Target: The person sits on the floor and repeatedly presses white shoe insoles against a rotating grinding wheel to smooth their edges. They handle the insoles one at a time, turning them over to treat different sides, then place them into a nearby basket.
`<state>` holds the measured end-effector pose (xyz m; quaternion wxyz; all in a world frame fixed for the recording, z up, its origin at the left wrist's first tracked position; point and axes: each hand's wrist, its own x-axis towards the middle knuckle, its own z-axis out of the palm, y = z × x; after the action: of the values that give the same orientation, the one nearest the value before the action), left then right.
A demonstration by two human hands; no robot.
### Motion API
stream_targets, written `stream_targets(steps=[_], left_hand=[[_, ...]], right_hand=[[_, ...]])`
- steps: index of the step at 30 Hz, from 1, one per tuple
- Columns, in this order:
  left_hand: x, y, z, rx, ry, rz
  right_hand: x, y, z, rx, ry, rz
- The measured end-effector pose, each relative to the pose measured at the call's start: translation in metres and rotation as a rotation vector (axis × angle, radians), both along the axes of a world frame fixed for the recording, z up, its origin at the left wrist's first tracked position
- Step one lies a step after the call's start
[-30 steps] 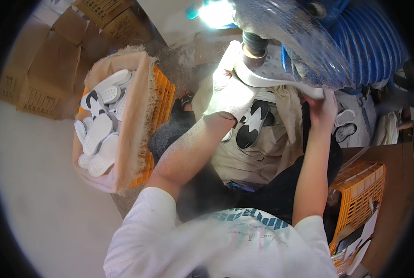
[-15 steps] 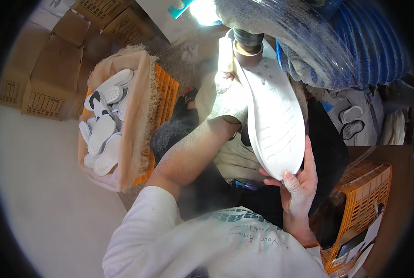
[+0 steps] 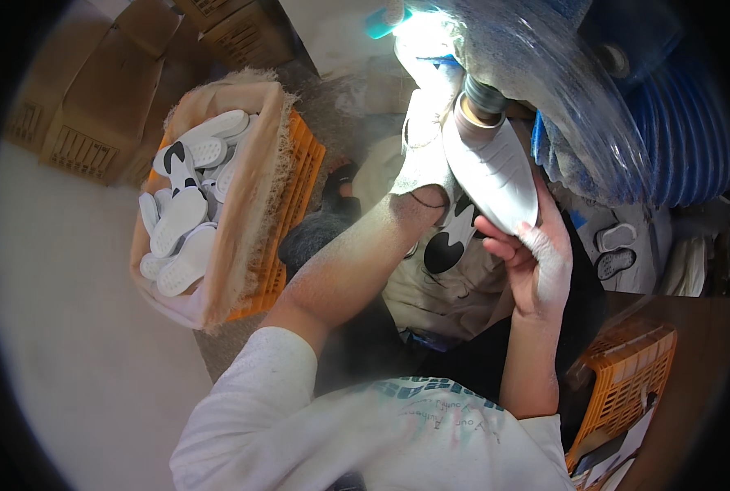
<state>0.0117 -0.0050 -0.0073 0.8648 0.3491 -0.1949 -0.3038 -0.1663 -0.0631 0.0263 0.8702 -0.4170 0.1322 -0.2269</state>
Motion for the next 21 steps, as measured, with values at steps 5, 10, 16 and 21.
stream_targets(steps=[5,10,16,21], left_hand=[[0.024,-0.014,0.0,0.06,-0.076,0.11],[0.052,-0.023,-0.006,0.22,-0.235,0.273],[0.074,-0.016,-0.011,0.201,-0.163,0.3],[0.079,-0.008,-0.013,0.145,-0.072,0.279]], right_hand=[[0.022,-0.029,-0.015,0.08,-0.032,0.03],[0.046,-0.05,-0.027,0.012,-0.076,0.102],[0.073,-0.05,-0.036,-0.045,-0.098,0.089],[0.084,-0.044,-0.033,-0.054,-0.101,0.12]])
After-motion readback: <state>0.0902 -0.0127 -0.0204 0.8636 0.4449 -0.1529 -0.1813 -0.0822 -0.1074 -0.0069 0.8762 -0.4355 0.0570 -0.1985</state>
